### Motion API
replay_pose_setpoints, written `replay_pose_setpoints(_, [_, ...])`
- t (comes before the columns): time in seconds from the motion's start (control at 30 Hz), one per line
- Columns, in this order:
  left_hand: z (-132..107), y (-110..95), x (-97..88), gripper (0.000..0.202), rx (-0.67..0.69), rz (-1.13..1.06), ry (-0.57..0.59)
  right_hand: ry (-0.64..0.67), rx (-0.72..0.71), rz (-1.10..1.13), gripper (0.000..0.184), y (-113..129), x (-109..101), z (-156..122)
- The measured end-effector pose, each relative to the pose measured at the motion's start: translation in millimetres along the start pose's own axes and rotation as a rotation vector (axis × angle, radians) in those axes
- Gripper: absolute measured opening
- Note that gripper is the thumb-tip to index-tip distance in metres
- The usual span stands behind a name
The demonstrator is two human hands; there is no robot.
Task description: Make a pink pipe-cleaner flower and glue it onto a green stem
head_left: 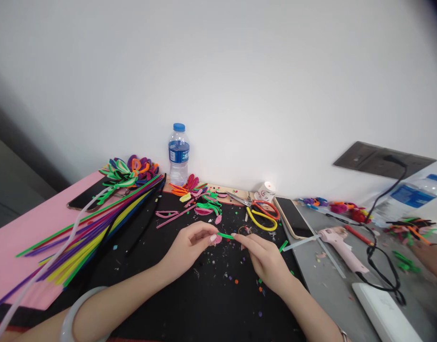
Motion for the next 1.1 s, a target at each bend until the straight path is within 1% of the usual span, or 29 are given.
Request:
replay_pose_setpoints(0.3, [-0.1, -0.5, -0.1, 0.013, 0.010, 0.029, -0.009, 0.035, 0.014, -0.004, 0.042, -1.1, 2.9, 0.6])
replay_pose_setpoints(0.8, [-1.5, -3.9, 0.1, 0.008, 0.024, 0.092, -0.001, 0.055, 0.032, 0.001, 0.041, -2.7, 3.3, 1.5])
replay_pose_setpoints(1.1, [-2.7, -7.8, 0.4, 0.008, 0.113, 0.166, 0.011, 0.064, 0.048, 0.015, 0.040, -3.6, 5.9, 1.3])
Point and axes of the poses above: each hand's wrist, its own z-axis towards the middle knuckle, its own x-axis out of the palm, y = z × x, the point moved 7 cm from there along z, towards the middle knuckle, and after that the axes turned 7 degrees about -z, right-handed, at the moved point
